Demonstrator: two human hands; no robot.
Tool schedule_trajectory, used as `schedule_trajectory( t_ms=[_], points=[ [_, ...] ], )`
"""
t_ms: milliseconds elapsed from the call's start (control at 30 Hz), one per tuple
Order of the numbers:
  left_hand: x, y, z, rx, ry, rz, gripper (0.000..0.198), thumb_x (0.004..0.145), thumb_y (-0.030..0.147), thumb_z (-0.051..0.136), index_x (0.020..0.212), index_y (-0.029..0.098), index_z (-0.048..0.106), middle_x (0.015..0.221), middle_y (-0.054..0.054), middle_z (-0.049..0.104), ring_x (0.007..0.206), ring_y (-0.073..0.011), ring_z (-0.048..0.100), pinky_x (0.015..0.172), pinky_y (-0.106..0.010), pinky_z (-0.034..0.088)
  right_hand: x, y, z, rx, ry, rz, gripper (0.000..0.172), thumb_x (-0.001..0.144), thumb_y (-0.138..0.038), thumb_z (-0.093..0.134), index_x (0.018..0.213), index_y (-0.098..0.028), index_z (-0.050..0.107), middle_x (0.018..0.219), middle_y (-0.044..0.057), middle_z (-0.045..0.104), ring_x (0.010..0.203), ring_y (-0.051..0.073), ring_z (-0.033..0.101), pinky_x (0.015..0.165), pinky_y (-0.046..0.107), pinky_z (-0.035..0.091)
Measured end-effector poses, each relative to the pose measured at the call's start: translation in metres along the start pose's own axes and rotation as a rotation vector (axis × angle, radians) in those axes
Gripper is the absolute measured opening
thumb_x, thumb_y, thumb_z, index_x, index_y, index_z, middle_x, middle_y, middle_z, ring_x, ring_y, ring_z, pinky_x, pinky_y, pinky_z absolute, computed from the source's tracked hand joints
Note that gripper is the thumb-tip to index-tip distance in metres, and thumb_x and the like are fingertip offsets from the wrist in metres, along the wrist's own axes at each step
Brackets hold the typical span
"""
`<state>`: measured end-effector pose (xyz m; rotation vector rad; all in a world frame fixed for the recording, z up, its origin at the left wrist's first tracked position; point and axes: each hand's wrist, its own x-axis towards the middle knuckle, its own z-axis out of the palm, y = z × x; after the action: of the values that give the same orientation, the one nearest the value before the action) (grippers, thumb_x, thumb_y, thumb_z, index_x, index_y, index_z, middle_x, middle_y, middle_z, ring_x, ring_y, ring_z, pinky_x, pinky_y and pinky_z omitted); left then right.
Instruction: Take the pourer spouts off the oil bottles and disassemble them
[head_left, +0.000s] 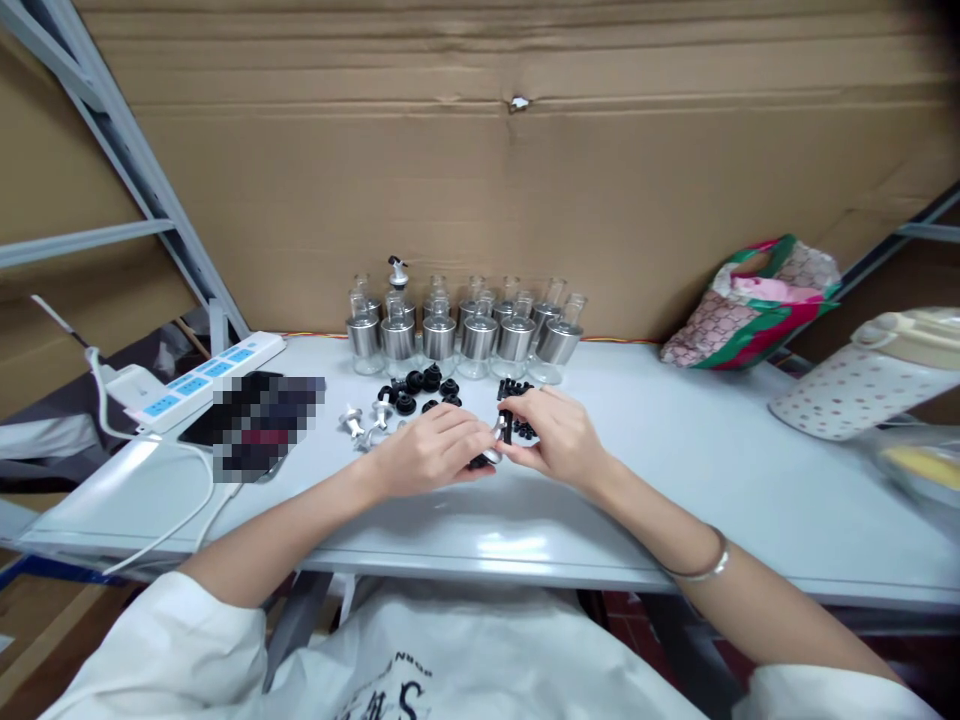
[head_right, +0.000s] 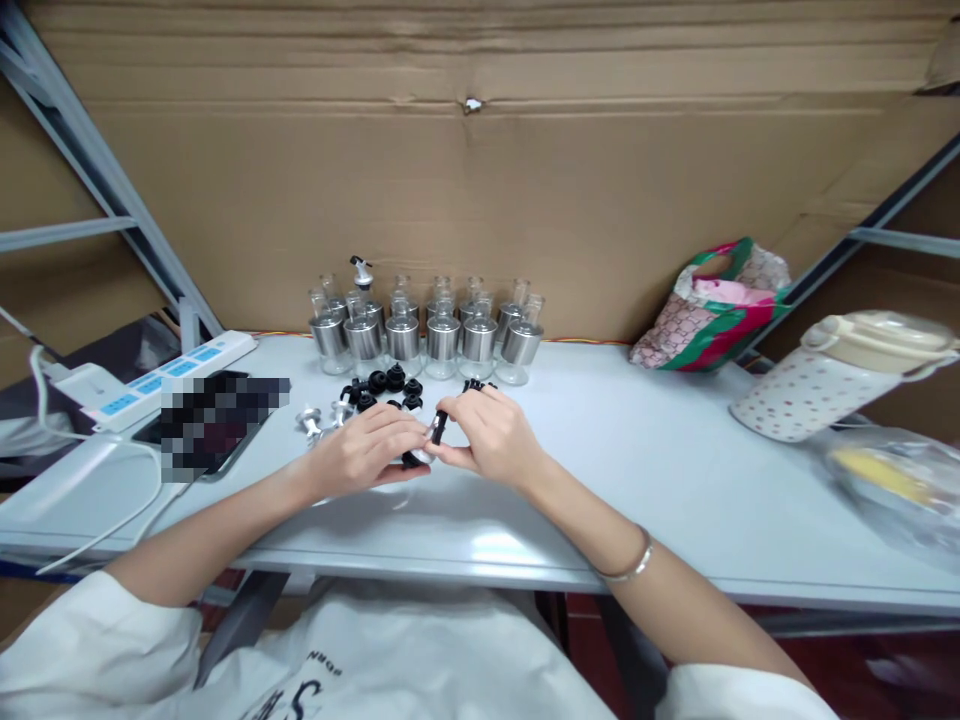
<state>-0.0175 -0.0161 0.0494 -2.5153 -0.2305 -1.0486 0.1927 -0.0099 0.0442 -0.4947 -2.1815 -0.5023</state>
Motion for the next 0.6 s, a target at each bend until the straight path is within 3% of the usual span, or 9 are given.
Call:
schedule_trajectory(
  t_ms=[167, 333, 500, 600],
  points=[
    [0.001, 0.004, 0.006, -0.064, 0.015, -0.04, 0.021, 0.089, 0.027, 0.054, 0.102, 0.013, 0.047, 0.086, -0.01, 0.068, 0.081, -0.0178, 0.064, 0.071, -0.031, 0.054, 0.0, -0.001, 0.003, -0.07, -0.059, 0.012, 0.028, 0.098, -0.031, 0.031, 0.102, -0.012, 0.052, 0.066, 0.006, 0.057, 0.059, 0.017, 0.049, 0.06, 0.029, 0.039],
    [0.001, 0.007, 0.006, -0.154, 0.025, -0.053, 0.021, 0.088, 0.024, 0.056, 0.101, 0.013, 0.045, 0.087, -0.012, 0.067, 0.083, -0.0183, 0.064, 0.071, -0.032, 0.056, -0.001, -0.006, 0.005, 0.041, 0.008, 0.007, 0.027, 0.099, -0.028, 0.029, 0.098, -0.014, 0.051, 0.067, 0.005, 0.056, 0.059, 0.017, 0.049, 0.06, 0.029, 0.04],
    [-0.001, 0.002, 0.006, -0.202, 0.028, -0.05, 0.023, 0.087, 0.02, 0.058, 0.103, 0.014, 0.044, 0.094, -0.013, 0.067, 0.091, -0.0188, 0.065, 0.076, -0.032, 0.057, -0.001, -0.008, 0.006, 0.315, 0.037, 0.344, 0.023, 0.098, -0.022, 0.032, 0.089, -0.019, 0.053, 0.07, 0.001, 0.059, 0.058, 0.011, 0.053, 0.057, 0.022, 0.041],
    [0.0, -0.003, 0.002, -0.151, 0.086, -0.065, 0.026, 0.087, 0.022, 0.058, 0.107, 0.015, 0.043, 0.098, -0.013, 0.067, 0.094, -0.0188, 0.065, 0.077, -0.033, 0.056, 0.001, 0.005, 0.002, 0.338, 0.002, 0.51, 0.017, 0.095, -0.022, 0.04, 0.088, -0.019, 0.055, 0.071, 0.0, 0.059, 0.06, 0.011, 0.054, 0.058, 0.021, 0.042]
  ],
)
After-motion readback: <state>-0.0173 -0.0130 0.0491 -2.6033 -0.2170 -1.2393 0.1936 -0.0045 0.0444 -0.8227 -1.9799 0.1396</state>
